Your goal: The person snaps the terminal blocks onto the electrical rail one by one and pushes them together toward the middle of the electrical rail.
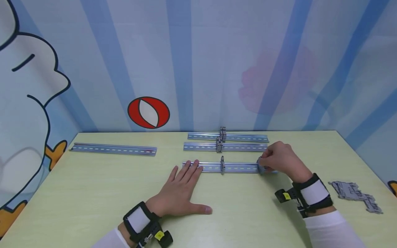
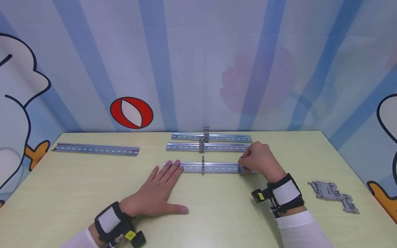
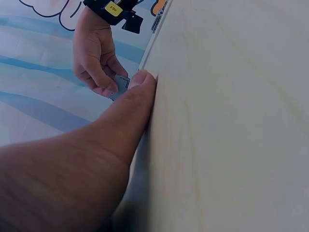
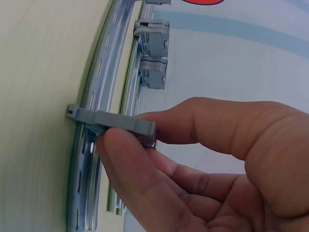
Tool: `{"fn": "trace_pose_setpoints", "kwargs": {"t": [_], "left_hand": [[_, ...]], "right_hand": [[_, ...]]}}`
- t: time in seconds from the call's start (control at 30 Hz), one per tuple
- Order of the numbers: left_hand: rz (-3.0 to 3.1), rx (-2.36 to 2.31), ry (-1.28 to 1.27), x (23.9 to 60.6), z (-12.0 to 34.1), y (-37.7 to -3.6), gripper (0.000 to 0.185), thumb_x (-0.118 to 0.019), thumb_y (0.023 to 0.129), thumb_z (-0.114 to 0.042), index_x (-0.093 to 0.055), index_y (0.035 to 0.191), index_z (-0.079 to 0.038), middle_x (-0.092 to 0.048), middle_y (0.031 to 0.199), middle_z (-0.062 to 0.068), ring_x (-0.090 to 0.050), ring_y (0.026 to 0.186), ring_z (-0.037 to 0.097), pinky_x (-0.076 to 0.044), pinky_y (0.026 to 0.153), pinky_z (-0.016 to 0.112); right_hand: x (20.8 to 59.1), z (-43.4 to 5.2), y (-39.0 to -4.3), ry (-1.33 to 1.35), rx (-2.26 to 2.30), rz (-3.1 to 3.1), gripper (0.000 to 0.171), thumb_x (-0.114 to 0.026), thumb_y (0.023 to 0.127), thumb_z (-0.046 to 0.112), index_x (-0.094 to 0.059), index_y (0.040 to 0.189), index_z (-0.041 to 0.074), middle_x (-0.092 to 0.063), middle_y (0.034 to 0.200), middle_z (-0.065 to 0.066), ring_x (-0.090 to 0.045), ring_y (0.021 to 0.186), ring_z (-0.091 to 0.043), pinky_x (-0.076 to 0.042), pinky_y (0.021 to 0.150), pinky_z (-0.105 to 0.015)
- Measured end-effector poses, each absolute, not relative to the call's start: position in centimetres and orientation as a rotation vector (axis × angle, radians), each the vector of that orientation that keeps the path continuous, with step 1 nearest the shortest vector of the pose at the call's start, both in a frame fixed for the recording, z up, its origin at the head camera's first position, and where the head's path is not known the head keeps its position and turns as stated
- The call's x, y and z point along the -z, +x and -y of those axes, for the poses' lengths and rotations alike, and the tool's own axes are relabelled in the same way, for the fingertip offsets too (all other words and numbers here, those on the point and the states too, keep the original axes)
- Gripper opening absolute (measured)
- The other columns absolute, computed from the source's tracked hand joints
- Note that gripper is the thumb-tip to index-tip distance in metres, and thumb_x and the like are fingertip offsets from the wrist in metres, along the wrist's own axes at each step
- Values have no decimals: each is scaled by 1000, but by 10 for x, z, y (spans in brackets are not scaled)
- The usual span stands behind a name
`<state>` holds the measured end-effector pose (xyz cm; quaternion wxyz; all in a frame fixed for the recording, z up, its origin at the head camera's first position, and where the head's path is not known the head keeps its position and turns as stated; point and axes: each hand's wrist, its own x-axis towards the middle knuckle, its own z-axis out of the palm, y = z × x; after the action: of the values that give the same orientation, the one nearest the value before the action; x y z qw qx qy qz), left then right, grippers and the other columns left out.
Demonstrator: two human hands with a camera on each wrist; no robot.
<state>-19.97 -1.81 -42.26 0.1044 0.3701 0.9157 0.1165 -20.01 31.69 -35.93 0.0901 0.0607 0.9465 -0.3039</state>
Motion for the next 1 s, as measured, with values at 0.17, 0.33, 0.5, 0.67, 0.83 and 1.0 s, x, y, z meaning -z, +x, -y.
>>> {"fn": "trace_pose_setpoints", "kwargs": {"t": [0.17,0.33,0.5,0.67,0.83,1.0], "left_hand": [[-2697,-341,1088,423,18,-200,119,-47,72,-88,-9,158,-15,2,165,3,3,151,26,0,117,59],[-2703,-335,1094,425,18,-201,119,-45,72,-89,-9,158,-16,2,165,3,2,151,26,-1,118,59],[-2711,-324,1092,426,18,-201,119,-45,71,-90,-9,158,-16,1,165,2,3,151,26,-1,118,59],[-2711,-318,1092,425,18,-200,120,-45,71,-90,-9,158,-16,1,165,3,3,151,26,-1,117,59],[-2709,-323,1095,424,18,-201,120,-44,71,-90,-9,158,-15,1,165,3,3,151,27,-2,117,59],[-2712,-317,1097,425,18,-201,120,-44,71,-90,-9,158,-16,2,165,3,3,151,26,-1,117,59]], "right_hand": [[361,-310,-200,189,954,-2801,15,-66,86,16,-70,78,3,-70,74,-5,-68,64,-14,-50,61,-30],[364,-306,-201,176,1013,-2784,14,-66,86,15,-71,82,2,-70,75,-5,-68,66,-15,-53,62,-32],[366,-302,-202,195,1094,-2745,16,-69,86,15,-72,90,1,-72,84,-8,-69,68,-16,-56,66,-34],[368,-296,-203,177,1158,-2723,19,-69,86,15,-73,95,-2,-72,85,-10,-71,69,-17,-57,67,-33],[371,-289,-203,153,1192,-2713,22,-70,87,16,-73,98,-3,-74,85,-10,-72,70,-17,-57,68,-33],[376,-285,-203,127,1294,-2676,20,-71,88,16,-74,98,-1,-74,90,-11,-72,74,-18,-59,70,-33]]}}
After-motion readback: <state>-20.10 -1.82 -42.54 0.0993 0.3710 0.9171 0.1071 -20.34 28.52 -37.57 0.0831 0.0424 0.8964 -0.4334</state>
